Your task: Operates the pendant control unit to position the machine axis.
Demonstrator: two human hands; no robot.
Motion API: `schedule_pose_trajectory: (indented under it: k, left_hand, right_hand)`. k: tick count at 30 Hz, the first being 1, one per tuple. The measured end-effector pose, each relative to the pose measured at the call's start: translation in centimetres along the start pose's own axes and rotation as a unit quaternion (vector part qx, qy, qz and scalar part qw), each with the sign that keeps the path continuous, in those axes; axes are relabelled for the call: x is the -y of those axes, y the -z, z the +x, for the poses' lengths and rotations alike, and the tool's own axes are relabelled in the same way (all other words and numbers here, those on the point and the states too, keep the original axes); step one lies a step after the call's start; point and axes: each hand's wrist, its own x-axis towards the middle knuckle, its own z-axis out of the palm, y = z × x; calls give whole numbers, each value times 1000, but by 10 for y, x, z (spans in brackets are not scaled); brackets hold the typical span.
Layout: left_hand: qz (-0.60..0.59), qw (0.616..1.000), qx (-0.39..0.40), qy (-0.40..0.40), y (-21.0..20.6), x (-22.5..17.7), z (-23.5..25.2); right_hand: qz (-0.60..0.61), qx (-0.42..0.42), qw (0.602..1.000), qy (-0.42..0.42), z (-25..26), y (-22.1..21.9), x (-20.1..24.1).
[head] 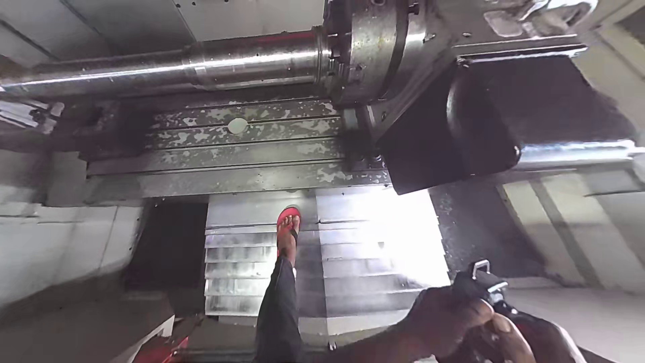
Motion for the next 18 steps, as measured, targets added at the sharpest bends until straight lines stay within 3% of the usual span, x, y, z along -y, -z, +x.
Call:
schedule_pose_trajectory:
  k: [5, 10, 14, 18]
  left_hand:
    - [-39, 999, -5, 6, 0, -3, 0]
    - [-9, 1000, -2, 15, 4, -5, -1]
    - [-32, 999, -12, 18, 4, -7, 0]
    - [-9, 1000, -6, 27, 5, -8, -1]
  right_hand:
    - [71, -37, 990, 118, -2, -4, 1]
    - [37, 3, 999, 26, 2, 3, -1]
    - [79, -25, 988, 134, 3, -1, -2]
    - [24, 0, 999, 31, 4, 3, 4]
